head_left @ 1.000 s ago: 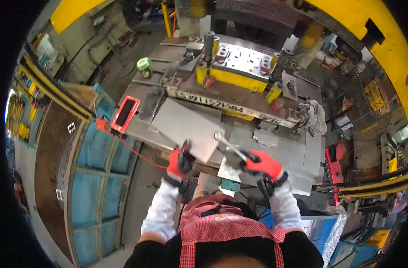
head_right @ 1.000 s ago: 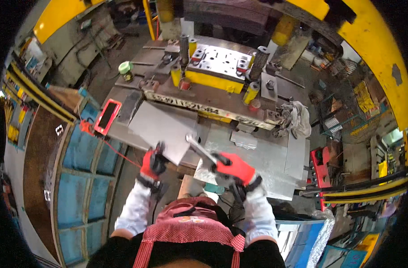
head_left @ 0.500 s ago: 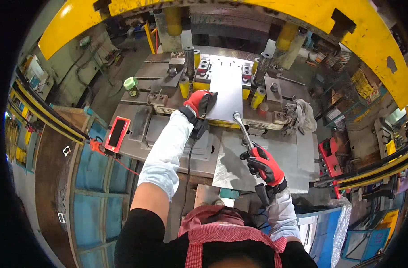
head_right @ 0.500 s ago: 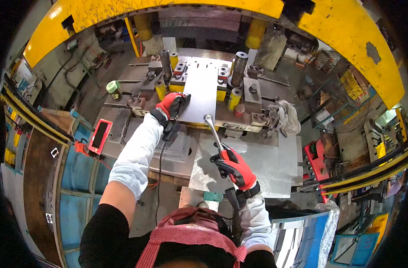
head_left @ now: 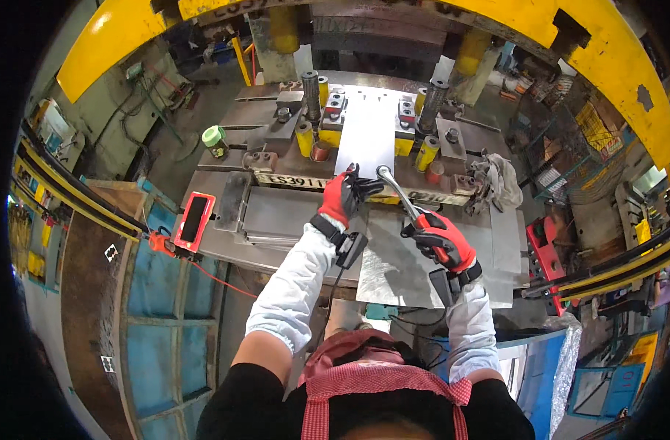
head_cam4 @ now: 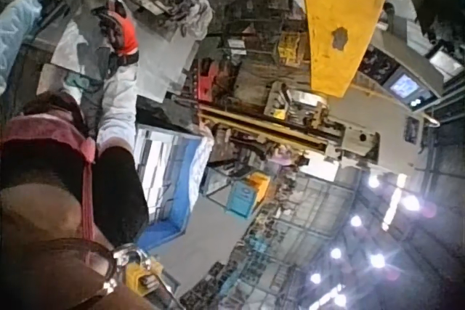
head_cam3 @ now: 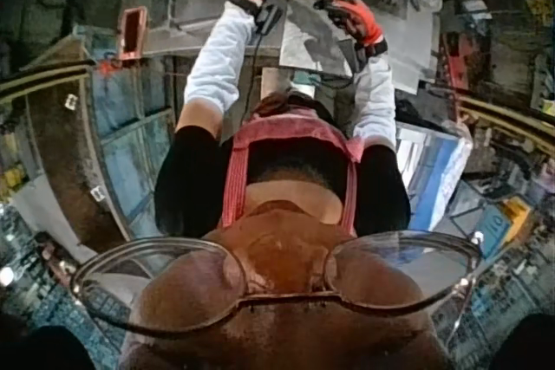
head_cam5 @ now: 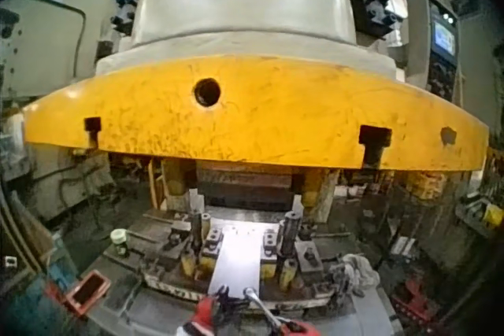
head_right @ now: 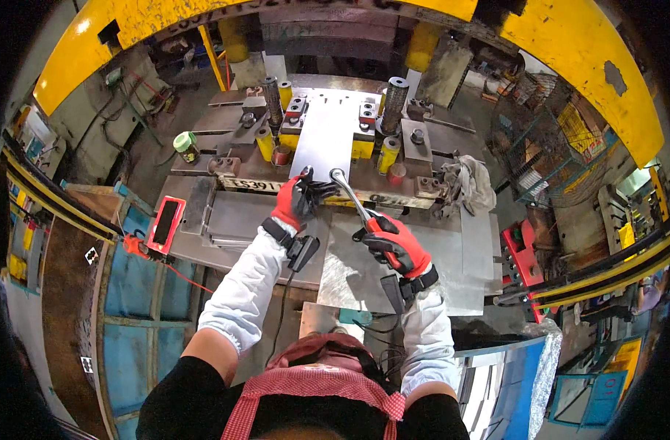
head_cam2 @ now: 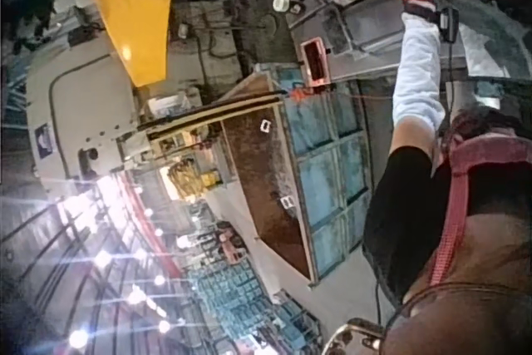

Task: The recorder uses a heavy industrial press to stamp metal sheets into specific shapes, removing each finished part with a tool.

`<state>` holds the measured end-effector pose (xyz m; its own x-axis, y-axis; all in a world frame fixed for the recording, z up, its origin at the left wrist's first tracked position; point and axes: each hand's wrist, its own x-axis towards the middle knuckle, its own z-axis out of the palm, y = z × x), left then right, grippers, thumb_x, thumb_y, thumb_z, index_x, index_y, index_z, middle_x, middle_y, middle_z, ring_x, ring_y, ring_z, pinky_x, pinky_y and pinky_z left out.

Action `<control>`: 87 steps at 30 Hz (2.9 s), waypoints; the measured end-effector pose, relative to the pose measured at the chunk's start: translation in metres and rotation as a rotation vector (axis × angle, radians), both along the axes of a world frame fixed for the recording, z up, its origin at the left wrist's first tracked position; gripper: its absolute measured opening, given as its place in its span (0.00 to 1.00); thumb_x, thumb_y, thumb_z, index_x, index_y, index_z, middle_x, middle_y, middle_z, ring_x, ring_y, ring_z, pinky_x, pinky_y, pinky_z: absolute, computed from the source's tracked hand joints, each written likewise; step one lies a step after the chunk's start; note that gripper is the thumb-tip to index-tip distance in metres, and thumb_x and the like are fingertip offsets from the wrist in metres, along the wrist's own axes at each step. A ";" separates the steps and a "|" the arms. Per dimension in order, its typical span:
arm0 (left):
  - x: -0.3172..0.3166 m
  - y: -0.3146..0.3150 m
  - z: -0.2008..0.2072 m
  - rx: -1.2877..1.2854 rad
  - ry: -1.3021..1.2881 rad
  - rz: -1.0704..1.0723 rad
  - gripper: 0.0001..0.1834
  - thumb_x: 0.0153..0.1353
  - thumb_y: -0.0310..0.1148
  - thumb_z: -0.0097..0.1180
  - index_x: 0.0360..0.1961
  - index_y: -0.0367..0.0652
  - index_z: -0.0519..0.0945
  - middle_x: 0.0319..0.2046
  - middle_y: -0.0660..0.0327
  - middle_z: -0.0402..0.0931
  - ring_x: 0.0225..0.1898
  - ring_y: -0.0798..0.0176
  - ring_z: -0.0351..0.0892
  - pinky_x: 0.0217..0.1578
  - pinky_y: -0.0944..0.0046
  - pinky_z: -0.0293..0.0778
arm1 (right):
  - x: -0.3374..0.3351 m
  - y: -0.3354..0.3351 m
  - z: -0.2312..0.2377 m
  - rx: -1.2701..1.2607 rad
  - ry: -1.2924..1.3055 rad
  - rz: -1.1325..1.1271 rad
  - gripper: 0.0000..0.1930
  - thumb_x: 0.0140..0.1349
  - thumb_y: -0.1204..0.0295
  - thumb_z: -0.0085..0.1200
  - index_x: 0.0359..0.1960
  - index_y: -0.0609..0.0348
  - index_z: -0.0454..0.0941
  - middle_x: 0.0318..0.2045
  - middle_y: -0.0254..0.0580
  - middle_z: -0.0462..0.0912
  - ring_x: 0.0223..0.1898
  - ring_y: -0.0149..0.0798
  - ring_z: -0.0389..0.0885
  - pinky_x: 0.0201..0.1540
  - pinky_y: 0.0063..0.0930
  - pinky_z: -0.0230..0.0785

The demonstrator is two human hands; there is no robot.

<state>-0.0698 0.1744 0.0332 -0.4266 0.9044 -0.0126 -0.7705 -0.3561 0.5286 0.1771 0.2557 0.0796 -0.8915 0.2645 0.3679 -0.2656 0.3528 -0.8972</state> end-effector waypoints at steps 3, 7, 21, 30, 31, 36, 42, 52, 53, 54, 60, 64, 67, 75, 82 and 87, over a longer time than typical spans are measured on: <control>-0.004 0.001 -0.003 -0.017 -0.068 0.003 0.14 0.62 0.37 0.44 0.36 0.33 0.67 0.35 0.36 0.73 0.37 0.42 0.77 0.41 0.52 0.76 | -0.004 -0.003 0.006 -0.753 -0.341 -0.011 0.08 0.57 0.73 0.49 0.38 0.58 0.70 0.24 0.32 0.74 0.17 0.23 0.67 0.18 0.17 0.58; -0.006 0.005 -0.006 -0.054 -0.124 0.067 0.15 0.63 0.37 0.43 0.38 0.31 0.65 0.37 0.31 0.71 0.38 0.38 0.75 0.40 0.50 0.76 | 0.022 -0.019 -0.032 -0.824 -0.223 -0.387 0.16 0.56 0.71 0.50 0.47 0.58 0.68 0.18 0.31 0.70 0.13 0.23 0.62 0.15 0.16 0.55; 0.002 0.020 0.005 -0.123 -0.179 0.096 0.14 0.64 0.37 0.39 0.41 0.35 0.63 0.40 0.30 0.69 0.35 0.34 0.75 0.36 0.47 0.78 | 0.128 -0.007 -0.207 -0.956 0.195 -0.855 0.13 0.54 0.63 0.50 0.22 0.49 0.58 0.11 0.35 0.65 0.07 0.35 0.63 0.07 0.27 0.55; 0.007 0.014 0.011 -0.132 -0.134 0.119 0.17 0.64 0.36 0.38 0.45 0.31 0.60 0.41 0.30 0.67 0.40 0.34 0.74 0.38 0.46 0.77 | 0.122 -0.017 -0.185 -0.985 0.097 -0.895 0.12 0.57 0.63 0.48 0.22 0.50 0.59 0.10 0.35 0.64 0.07 0.35 0.64 0.06 0.27 0.55; 0.005 0.013 0.011 -0.134 -0.157 0.120 0.17 0.64 0.36 0.38 0.44 0.31 0.60 0.41 0.31 0.67 0.40 0.34 0.74 0.38 0.46 0.77 | 0.120 -0.017 -0.184 -0.984 0.119 -0.895 0.13 0.57 0.63 0.47 0.21 0.50 0.59 0.09 0.35 0.64 0.07 0.35 0.64 0.07 0.27 0.55; 0.002 0.015 0.011 -0.149 -0.156 0.115 0.15 0.64 0.36 0.38 0.42 0.32 0.62 0.41 0.33 0.68 0.40 0.34 0.74 0.38 0.47 0.77 | 0.120 -0.015 -0.187 -1.073 0.208 -0.819 0.12 0.58 0.62 0.47 0.22 0.50 0.59 0.10 0.34 0.65 0.08 0.35 0.66 0.07 0.27 0.56; -0.001 0.018 0.007 -0.184 -0.198 0.095 0.14 0.63 0.35 0.38 0.41 0.33 0.63 0.41 0.31 0.68 0.42 0.33 0.72 0.39 0.48 0.77 | 0.118 -0.017 -0.187 -0.868 0.240 -1.024 0.10 0.55 0.63 0.50 0.29 0.48 0.61 0.14 0.37 0.70 0.10 0.37 0.69 0.07 0.27 0.57; -0.015 0.011 -0.013 0.054 -0.267 -0.041 0.17 0.61 0.32 0.39 0.48 0.33 0.60 0.45 0.31 0.66 0.46 0.33 0.69 0.47 0.46 0.71 | 0.114 -0.026 -0.172 -0.951 0.177 -0.963 0.11 0.54 0.66 0.51 0.29 0.47 0.59 0.13 0.36 0.68 0.09 0.36 0.67 0.07 0.27 0.58; -0.009 0.018 -0.009 -0.043 -0.286 0.004 0.18 0.61 0.32 0.37 0.49 0.31 0.59 0.46 0.31 0.66 0.47 0.34 0.69 0.48 0.47 0.70 | 0.117 -0.025 -0.172 -0.940 0.181 -0.963 0.11 0.53 0.66 0.51 0.29 0.48 0.59 0.13 0.35 0.67 0.08 0.35 0.65 0.07 0.27 0.58; -0.003 0.025 -0.005 -0.140 -0.303 0.048 0.19 0.61 0.31 0.36 0.50 0.30 0.59 0.46 0.32 0.66 0.48 0.36 0.69 0.49 0.47 0.70 | 0.121 -0.025 -0.173 -0.939 0.189 -0.977 0.11 0.53 0.66 0.51 0.29 0.48 0.59 0.13 0.35 0.67 0.08 0.35 0.65 0.07 0.27 0.58; -0.030 0.021 -0.041 -0.032 0.896 0.098 0.20 0.62 0.34 0.36 0.51 0.31 0.60 0.47 0.35 0.67 0.48 0.41 0.71 0.49 0.48 0.70 | 0.117 -0.017 -0.185 -0.958 0.162 -0.972 0.10 0.54 0.66 0.51 0.28 0.48 0.60 0.14 0.34 0.67 0.09 0.33 0.64 0.10 0.28 0.60; -0.024 0.022 -0.026 -0.048 -0.282 -0.123 0.19 0.62 0.36 0.40 0.50 0.33 0.61 0.46 0.36 0.68 0.46 0.40 0.72 0.48 0.51 0.72 | 0.117 -0.015 -0.187 -0.928 0.182 -0.976 0.09 0.54 0.68 0.50 0.28 0.52 0.61 0.13 0.35 0.66 0.09 0.33 0.65 0.11 0.29 0.62; -0.021 0.014 -0.013 -0.103 -0.191 -0.046 0.20 0.63 0.38 0.39 0.47 0.30 0.62 0.43 0.37 0.70 0.42 0.39 0.74 0.43 0.53 0.75 | 0.117 -0.013 -0.193 -0.819 0.138 -0.974 0.09 0.53 0.70 0.50 0.29 0.56 0.62 0.14 0.35 0.65 0.10 0.34 0.67 0.13 0.29 0.64; 0.003 0.022 -0.001 -0.110 -0.027 0.089 0.22 0.63 0.41 0.41 0.43 0.27 0.65 0.35 0.40 0.75 0.33 0.44 0.78 0.35 0.55 0.78 | 0.134 -0.006 -0.206 -1.013 0.235 -0.855 0.10 0.54 0.70 0.51 0.33 0.54 0.62 0.17 0.40 0.71 0.13 0.37 0.69 0.14 0.31 0.64; 0.012 0.023 0.008 0.017 -0.026 0.099 0.21 0.63 0.39 0.40 0.45 0.28 0.64 0.40 0.34 0.70 0.37 0.43 0.77 0.40 0.53 0.76 | 0.117 -0.009 -0.197 -0.590 0.247 -1.073 0.25 0.55 0.73 0.50 0.56 0.54 0.61 0.23 0.36 0.73 0.15 0.28 0.69 0.16 0.23 0.63; 0.000 0.012 0.002 -0.150 -0.222 0.051 0.16 0.63 0.37 0.43 0.43 0.34 0.61 0.41 0.30 0.68 0.40 0.37 0.74 0.40 0.51 0.77 | 0.006 -0.015 -0.042 -0.449 0.011 -0.558 0.29 0.54 0.75 0.53 0.59 0.57 0.60 0.27 0.29 0.71 0.22 0.23 0.67 0.23 0.19 0.65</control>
